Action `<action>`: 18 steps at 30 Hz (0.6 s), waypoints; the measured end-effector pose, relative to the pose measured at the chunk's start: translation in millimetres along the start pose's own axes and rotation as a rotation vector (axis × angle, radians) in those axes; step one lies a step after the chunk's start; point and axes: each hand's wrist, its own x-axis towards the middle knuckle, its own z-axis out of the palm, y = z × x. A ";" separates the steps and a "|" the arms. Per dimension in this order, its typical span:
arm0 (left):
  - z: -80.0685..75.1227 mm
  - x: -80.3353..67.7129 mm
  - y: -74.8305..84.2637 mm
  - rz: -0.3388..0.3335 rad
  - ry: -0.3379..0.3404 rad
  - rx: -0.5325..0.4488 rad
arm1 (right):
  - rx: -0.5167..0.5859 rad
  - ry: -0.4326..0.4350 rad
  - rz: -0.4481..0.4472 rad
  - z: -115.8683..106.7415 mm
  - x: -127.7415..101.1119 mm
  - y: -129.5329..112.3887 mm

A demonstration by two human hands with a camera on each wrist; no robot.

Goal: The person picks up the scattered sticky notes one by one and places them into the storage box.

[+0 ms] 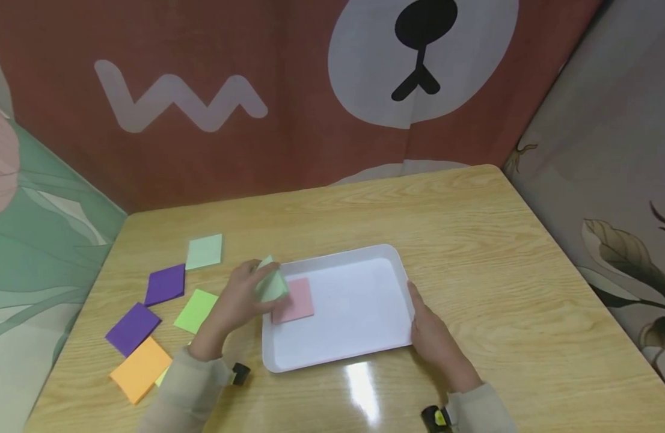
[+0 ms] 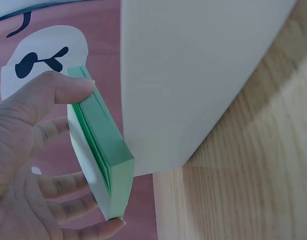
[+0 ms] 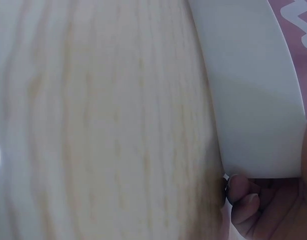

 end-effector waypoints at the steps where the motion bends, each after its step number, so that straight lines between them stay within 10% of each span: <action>1: 0.4 0.0 -0.1 0.002 0.000 0.004 | 0.002 -0.001 0.001 0.2 0.1 0.2; 18: 1.5 0.6 3.9 0.036 0.014 0.029 | 0.010 0.002 -0.001 0.4 0.0 1.2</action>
